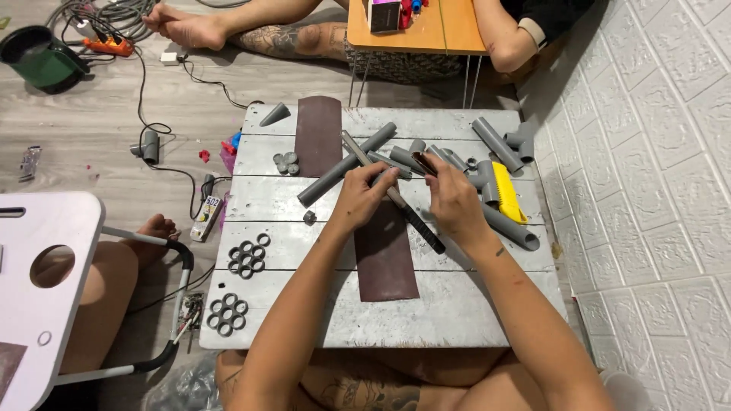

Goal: Using a metal rod to scrape or mark the ends of PVC pipe segments on a low wooden table.

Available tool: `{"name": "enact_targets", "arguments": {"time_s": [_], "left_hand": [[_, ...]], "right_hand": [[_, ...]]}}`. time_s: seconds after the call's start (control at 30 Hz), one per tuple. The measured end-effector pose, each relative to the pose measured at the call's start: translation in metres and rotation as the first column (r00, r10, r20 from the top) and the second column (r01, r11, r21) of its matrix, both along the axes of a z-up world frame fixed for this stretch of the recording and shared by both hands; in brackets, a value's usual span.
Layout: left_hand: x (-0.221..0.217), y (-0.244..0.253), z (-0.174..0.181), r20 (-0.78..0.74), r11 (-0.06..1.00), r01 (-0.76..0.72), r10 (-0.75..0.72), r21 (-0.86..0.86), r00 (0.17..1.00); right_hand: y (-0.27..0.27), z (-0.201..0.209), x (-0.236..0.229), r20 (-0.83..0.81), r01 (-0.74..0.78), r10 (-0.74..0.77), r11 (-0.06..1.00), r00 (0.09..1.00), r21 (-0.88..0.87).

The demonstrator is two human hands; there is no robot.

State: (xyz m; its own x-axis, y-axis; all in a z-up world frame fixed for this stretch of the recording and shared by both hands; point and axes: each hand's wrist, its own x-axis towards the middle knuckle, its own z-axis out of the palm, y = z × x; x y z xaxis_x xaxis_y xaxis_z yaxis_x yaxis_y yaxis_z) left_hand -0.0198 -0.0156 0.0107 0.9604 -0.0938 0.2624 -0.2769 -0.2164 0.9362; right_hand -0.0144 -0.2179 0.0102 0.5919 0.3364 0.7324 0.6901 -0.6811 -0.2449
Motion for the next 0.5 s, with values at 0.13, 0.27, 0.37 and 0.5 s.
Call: {"name": "enact_targets", "arguments": {"time_s": [0.13,0.27,0.37,0.5], "left_hand": [[0.003,0.0,-0.007,0.029,1.0,0.011,-0.011,-0.013,1.0],[-0.008,-0.004,0.023,0.093,0.995,0.027,-0.017,-0.099,0.996],[-0.004,-0.006,0.012,0.145,0.99,0.039,-0.019,-0.138,0.989],[0.002,-0.006,-0.007,0.212,0.996,-0.005,0.024,-0.092,0.977]], "right_hand": [[-0.007,-0.008,0.006,-0.038,-0.077,0.076,0.997,0.996,-0.002],[-0.004,-0.011,0.005,-0.048,-0.101,0.101,0.995,0.994,0.008],[-0.001,-0.004,0.002,-0.091,-0.142,0.14,0.99,0.986,-0.024],[-0.001,0.004,-0.006,-0.161,-0.179,0.168,0.982,0.972,-0.059]]}}
